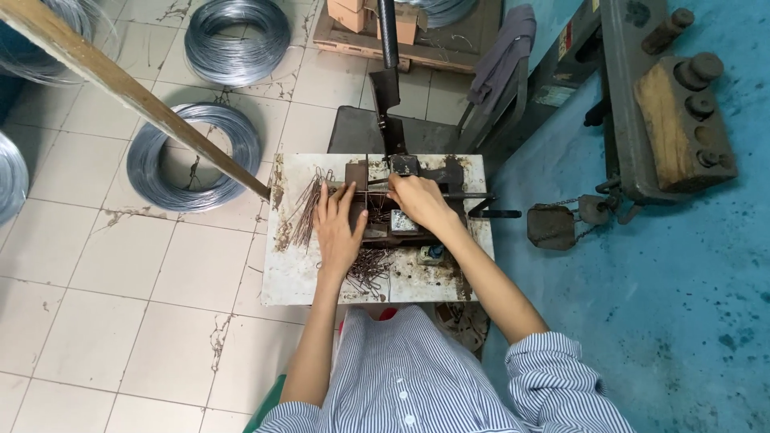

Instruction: The person is operating a manual wire-cutting machine, feeding bundles of wire into the mechanism and pulling a lever to process them.

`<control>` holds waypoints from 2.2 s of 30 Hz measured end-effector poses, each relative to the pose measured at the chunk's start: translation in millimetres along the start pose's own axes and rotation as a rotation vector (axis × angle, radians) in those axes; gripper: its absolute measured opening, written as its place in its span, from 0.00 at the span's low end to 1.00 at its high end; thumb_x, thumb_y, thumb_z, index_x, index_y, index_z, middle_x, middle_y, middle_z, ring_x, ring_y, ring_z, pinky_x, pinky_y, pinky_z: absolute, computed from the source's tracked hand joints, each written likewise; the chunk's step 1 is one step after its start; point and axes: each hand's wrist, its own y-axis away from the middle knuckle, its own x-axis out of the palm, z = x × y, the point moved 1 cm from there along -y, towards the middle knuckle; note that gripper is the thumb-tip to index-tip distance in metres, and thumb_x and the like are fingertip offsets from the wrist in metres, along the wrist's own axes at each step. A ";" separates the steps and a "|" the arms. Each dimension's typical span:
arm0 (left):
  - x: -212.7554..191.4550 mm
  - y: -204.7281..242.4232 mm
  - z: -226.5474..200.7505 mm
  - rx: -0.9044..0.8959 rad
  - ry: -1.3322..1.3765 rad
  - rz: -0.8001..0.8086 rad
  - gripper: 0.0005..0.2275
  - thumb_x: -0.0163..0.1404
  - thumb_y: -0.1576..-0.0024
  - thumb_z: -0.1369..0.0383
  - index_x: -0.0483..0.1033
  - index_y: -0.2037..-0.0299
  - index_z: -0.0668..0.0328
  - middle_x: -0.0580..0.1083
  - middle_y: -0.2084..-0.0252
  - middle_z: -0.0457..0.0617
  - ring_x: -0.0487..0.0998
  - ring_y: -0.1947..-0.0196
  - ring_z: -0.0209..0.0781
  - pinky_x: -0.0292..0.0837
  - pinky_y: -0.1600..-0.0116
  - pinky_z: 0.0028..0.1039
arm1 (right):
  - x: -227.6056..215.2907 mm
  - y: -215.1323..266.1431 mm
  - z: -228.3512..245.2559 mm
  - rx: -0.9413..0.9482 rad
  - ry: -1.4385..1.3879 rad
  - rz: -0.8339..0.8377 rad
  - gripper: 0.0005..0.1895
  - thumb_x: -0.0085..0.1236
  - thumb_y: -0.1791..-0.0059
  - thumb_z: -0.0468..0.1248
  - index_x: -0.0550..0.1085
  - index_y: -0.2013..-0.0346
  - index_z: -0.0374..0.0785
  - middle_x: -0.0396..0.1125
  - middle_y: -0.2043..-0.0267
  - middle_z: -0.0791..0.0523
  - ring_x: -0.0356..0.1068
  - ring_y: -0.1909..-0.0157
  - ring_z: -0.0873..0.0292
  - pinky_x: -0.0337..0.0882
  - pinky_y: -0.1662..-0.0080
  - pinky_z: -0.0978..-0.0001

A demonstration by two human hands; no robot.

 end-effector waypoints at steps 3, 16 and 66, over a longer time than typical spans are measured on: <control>12.4 -0.9 9.3 0.053 -0.130 -0.039 0.22 0.45 0.36 0.53 0.64 0.31 0.40 0.63 0.31 0.48 0.39 0.21 0.48 0.35 0.27 0.60 | -0.3 -5.1 9.5 -0.005 -0.013 0.040 0.10 0.53 0.47 0.41 0.74 0.54 0.41 0.77 0.63 0.50 0.78 0.59 0.41 0.76 0.58 0.48; 18.0 -3.9 3.2 0.132 -0.268 -0.029 0.22 0.41 0.35 0.58 0.64 0.29 0.40 0.64 0.28 0.45 0.44 0.21 0.44 0.11 0.29 0.60 | 2.8 -5.5 29.3 0.078 0.033 -0.006 0.20 0.55 0.48 0.39 0.70 0.42 0.36 0.76 0.64 0.44 0.78 0.59 0.39 0.76 0.57 0.44; 7.2 -23.1 4.1 0.178 -0.277 0.143 0.26 0.50 0.42 0.54 0.69 0.33 0.50 0.71 0.37 0.47 0.59 0.30 0.51 0.22 0.27 0.64 | 148.8 69.3 102.5 0.058 0.244 -0.373 0.24 0.65 0.60 0.41 0.74 0.57 0.24 0.68 0.71 0.49 0.69 0.63 0.49 0.61 0.55 0.57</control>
